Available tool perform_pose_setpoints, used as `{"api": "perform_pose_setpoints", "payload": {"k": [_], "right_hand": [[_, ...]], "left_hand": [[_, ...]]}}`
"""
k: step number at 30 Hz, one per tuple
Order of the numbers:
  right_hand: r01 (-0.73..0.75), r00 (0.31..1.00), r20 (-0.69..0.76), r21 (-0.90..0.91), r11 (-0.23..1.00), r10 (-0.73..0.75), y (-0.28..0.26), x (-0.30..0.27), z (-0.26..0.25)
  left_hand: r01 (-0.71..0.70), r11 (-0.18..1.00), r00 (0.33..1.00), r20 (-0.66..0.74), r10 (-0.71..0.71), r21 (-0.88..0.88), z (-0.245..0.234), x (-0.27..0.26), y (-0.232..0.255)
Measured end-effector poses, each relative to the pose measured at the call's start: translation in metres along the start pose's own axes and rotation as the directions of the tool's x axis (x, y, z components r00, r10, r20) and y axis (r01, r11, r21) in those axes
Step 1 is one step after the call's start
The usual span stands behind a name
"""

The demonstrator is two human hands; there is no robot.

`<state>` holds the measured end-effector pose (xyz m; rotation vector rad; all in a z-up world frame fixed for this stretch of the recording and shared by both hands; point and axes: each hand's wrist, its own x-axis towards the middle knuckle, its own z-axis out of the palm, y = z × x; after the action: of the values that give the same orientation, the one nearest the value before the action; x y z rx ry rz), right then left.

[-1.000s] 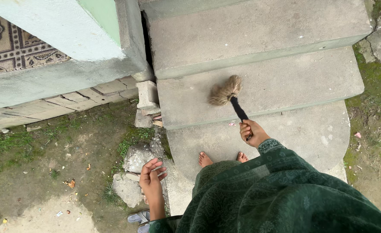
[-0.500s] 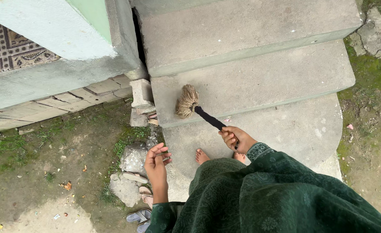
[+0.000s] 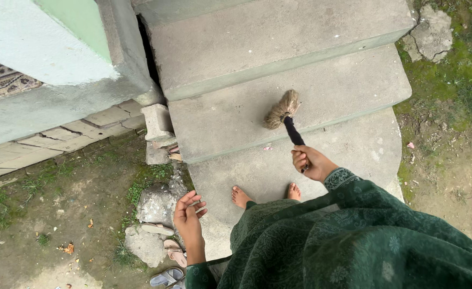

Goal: The person sweeps concrete stairs and the adjacent dirt ground using a hand broom, moving debris and picking up a pair of orange sandals.

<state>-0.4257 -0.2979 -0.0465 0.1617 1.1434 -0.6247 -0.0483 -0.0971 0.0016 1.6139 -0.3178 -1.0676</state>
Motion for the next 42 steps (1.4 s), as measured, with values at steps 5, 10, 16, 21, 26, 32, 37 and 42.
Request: {"api": "perform_pose_setpoints", "payload": {"k": [5, 10, 16, 21, 26, 32, 37, 42], "right_hand": [[-0.091, 0.992, 0.068, -0.180, 0.979, 0.105, 0.024, -0.039, 0.007], [-0.110, 0.991, 0.046, -0.273, 0.956, 0.127, 0.009, -0.036, -0.022], [-0.094, 0.996, -0.008, -0.027, 0.995, 0.094, -0.069, -0.011, -0.141], [-0.003, 1.000, -0.019, -0.043, 0.999, 0.002, -0.149, -0.030, -0.193], [0.025, 0.999, 0.035, -0.086, 0.996, -0.022, -0.168, -0.041, -0.181], [-0.040, 0.991, 0.119, -0.232, 0.972, 0.069, -0.115, -0.049, -0.157], [-0.194, 0.960, 0.173, -0.164, 0.967, 0.221, -0.112, -0.018, -0.168], [-0.183, 0.973, 0.135, -0.021, 0.983, 0.185, -0.134, 0.014, -0.219]], "left_hand": [[0.015, 1.000, 0.999, 0.031, -0.015, 0.016, 0.032, -0.003, 0.006], [-0.015, 1.000, 0.998, 0.061, 0.013, 0.021, 0.079, -0.018, 0.017], [-0.066, 0.998, 0.997, 0.041, 0.066, -0.002, 0.135, -0.058, 0.003], [-0.089, 0.996, 0.996, 0.023, 0.090, -0.020, 0.176, -0.092, -0.017], [-0.088, 0.996, 0.996, -0.016, 0.088, -0.028, 0.205, -0.121, -0.026], [-0.106, 0.994, 0.993, -0.055, 0.105, -0.015, 0.227, -0.151, -0.032], [-0.113, 0.993, 0.991, -0.063, 0.114, 0.028, 0.228, -0.161, -0.025], [-0.108, 0.994, 0.989, -0.102, 0.109, 0.023, 0.223, -0.160, -0.021]]}}
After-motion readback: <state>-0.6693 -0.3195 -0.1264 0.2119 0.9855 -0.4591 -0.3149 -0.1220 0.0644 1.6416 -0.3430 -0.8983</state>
